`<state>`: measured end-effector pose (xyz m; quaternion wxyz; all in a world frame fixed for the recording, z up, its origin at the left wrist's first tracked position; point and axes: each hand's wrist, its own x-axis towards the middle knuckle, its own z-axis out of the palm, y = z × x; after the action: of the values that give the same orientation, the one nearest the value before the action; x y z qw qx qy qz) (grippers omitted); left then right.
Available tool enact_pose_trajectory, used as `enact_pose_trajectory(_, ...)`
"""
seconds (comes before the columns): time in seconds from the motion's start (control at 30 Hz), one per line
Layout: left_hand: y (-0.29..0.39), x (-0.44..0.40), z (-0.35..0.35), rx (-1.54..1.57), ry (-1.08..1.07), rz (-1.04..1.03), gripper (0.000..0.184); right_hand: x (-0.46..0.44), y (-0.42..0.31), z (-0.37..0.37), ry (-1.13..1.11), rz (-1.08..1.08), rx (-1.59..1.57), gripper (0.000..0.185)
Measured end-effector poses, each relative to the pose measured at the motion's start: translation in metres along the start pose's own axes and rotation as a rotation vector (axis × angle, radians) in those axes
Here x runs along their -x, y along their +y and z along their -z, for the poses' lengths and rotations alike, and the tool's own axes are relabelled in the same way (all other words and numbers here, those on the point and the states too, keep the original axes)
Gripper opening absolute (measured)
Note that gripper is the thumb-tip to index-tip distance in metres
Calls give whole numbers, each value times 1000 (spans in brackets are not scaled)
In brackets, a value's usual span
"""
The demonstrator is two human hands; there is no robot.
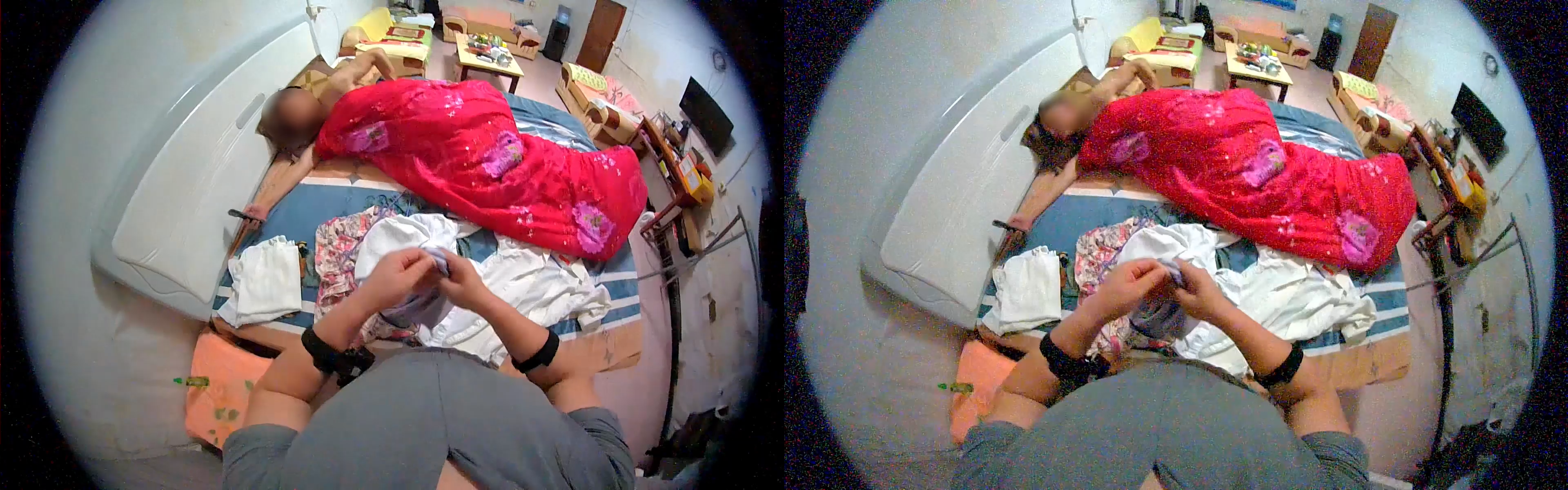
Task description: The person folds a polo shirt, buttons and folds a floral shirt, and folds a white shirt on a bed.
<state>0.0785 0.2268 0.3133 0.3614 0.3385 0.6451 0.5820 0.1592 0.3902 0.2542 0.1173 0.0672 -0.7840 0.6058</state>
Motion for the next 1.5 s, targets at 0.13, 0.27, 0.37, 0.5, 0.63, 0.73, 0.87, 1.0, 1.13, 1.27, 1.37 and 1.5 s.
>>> enact_pose_trajectory(0.13, -3, 4, 39, -191, 388, -387, 13, -9, -26, 16, 38, -79, -243, 15)
enact_pose_trajectory(0.27, -3, 15, 47, -4, -15, -132, 30, -7, -51, 36, -17, -140, -262, 13)
enact_pose_trajectory(0.37, -9, 15, 26, -319, -138, -184, 45, -6, -65, 38, -23, -138, -261, 12)
enact_pose_trajectory(0.5, -49, 1, 25, -793, -42, -374, 46, -3, -89, 42, -34, -143, -289, 12)
enact_pose_trajectory(0.63, -62, -7, 31, -804, 75, -449, 33, 1, -93, 57, -117, -63, -211, 13)
enact_pose_trajectory(0.73, -60, -16, 39, -749, 125, -398, 28, 2, -93, 66, -62, -36, -239, 15)
enact_pose_trajectory(0.87, -55, -24, 77, -372, 111, -274, 17, 1, -88, 79, 151, 18, -172, 20)
enact_pose_trajectory(1.0, 21, -2, 81, -339, 254, -379, 19, 0, -67, 104, 270, -22, 42, 15)
enact_pose_trajectory(1.13, 65, 16, 66, -366, 231, -386, 24, -1, -53, 104, 312, 31, -83, 14)
enact_pose_trajectory(1.27, 57, 16, 73, -548, 137, -199, 30, 0, -36, 100, 308, 16, -99, 18)
enact_pose_trajectory(1.37, 55, 26, 76, -654, 146, -168, 20, 4, -49, 95, 231, -19, -117, 18)
enact_pose_trajectory(1.5, 42, 36, 79, -533, 145, -79, 16, 9, -56, 92, 126, -96, -94, 17)
